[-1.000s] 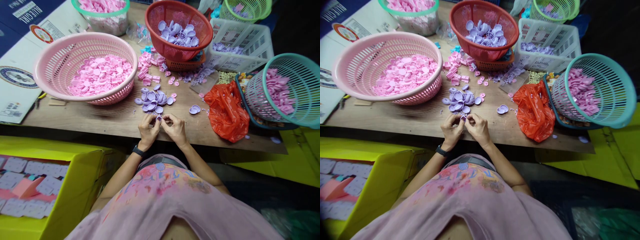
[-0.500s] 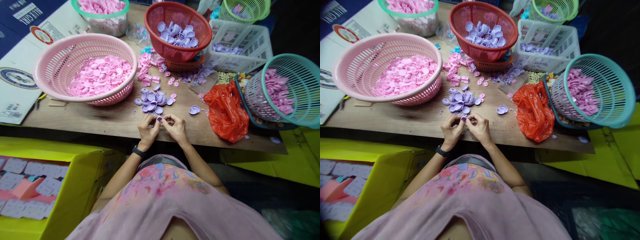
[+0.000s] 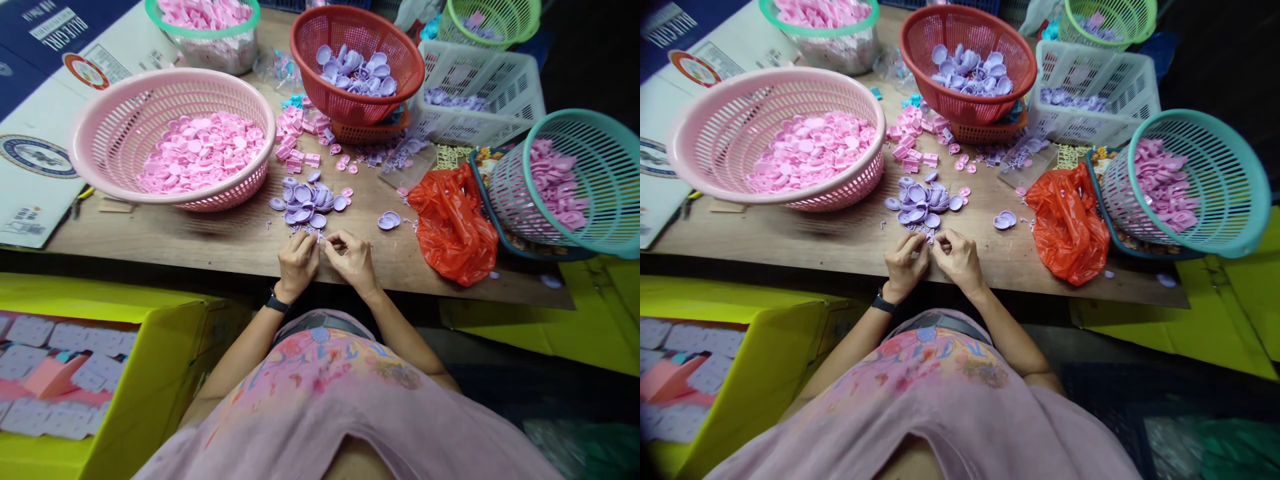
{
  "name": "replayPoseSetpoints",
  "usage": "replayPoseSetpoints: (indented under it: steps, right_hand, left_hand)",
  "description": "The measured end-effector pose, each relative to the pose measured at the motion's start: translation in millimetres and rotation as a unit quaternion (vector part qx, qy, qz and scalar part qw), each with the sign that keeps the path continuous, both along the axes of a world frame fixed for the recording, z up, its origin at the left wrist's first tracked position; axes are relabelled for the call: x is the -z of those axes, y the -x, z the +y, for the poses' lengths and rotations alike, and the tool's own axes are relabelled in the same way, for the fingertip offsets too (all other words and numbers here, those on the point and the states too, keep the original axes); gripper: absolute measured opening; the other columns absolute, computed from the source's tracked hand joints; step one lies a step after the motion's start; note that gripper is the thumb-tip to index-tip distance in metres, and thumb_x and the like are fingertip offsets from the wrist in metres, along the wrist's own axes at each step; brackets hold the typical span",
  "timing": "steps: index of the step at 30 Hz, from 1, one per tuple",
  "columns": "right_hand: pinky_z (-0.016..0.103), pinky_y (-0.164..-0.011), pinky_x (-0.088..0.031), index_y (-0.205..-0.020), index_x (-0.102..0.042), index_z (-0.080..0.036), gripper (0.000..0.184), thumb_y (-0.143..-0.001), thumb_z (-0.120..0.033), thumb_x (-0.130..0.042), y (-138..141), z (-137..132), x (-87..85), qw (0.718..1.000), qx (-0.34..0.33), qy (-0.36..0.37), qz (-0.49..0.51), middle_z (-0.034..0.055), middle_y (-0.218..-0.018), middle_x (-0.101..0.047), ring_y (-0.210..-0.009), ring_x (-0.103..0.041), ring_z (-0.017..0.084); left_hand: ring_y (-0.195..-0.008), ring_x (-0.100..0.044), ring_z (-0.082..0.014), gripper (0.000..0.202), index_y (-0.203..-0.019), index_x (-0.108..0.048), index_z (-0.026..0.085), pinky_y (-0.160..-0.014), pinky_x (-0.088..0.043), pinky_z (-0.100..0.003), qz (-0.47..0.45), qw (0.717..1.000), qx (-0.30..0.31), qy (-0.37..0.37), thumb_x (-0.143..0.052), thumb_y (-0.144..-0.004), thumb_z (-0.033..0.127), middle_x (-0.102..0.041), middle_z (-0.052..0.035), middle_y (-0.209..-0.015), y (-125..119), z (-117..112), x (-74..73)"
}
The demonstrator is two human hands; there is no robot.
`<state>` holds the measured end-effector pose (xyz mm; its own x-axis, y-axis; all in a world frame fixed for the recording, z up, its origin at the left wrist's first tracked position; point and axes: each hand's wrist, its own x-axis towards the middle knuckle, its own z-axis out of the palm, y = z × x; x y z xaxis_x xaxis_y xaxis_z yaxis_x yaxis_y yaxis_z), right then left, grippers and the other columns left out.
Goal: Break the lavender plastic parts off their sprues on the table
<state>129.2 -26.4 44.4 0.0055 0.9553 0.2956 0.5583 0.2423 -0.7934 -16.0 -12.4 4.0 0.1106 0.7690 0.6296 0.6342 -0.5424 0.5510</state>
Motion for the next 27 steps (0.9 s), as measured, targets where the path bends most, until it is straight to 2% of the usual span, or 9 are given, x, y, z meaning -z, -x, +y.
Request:
replayPoseSetpoints:
  steps: [3,8,16,27]
  right_hand:
    - [0.023,-0.067,-0.053,-0.080,-0.065,-0.021,0.010,-0.089,-0.018,-0.060,-3.2,-0.2,-3.0,0.999,-0.015,-0.011,-0.028,0.0024,-0.079,-0.073,-0.067,-0.068,0.014]
    - [0.022,-0.063,-0.051,-0.080,-0.064,-0.020,0.010,-0.088,-0.018,-0.059,-9.2,0.9,-5.3,0.999,-0.028,0.003,-0.031,0.0019,-0.078,-0.072,-0.063,-0.065,0.013]
    - [0.024,-0.065,-0.050,-0.079,-0.064,-0.020,0.010,-0.086,-0.015,-0.058,-10.3,-0.3,-2.8,0.998,-0.017,0.012,-0.052,0.0022,-0.076,-0.070,-0.065,-0.064,0.013]
    - [0.024,-0.065,-0.052,-0.078,-0.065,-0.021,0.010,-0.087,-0.024,-0.060,-16.1,-0.3,2.4,0.998,0.021,0.050,-0.015,0.0015,-0.076,-0.072,-0.064,-0.066,0.014]
  left_hand:
    - [-0.082,-0.070,-0.0174,0.018,-0.105,-0.068,0.018,-0.075,-0.055,-0.028,0.025,0.999,0.021,-0.023,-0.052,-0.097,0.020,-0.073,-0.0087,-0.093,2.4,0.8,3.6]
    - [-0.085,-0.069,-0.0177,0.020,-0.109,-0.066,0.017,-0.077,-0.055,-0.028,0.047,0.996,0.052,-0.053,-0.050,-0.097,0.016,-0.072,-0.0090,-0.094,3.2,1.7,-1.1]
    - [-0.077,-0.064,-0.0176,0.024,-0.108,-0.067,0.017,-0.071,-0.050,-0.028,0.102,0.988,0.115,-0.033,-0.045,-0.098,0.017,-0.066,-0.0076,-0.085,8.1,6.9,-0.9]
    - [-0.080,-0.065,-0.0181,0.022,-0.106,-0.066,0.018,-0.073,-0.050,-0.029,0.085,0.991,0.104,0.008,-0.045,-0.099,0.019,-0.067,-0.0082,-0.089,-7.1,5.3,5.5]
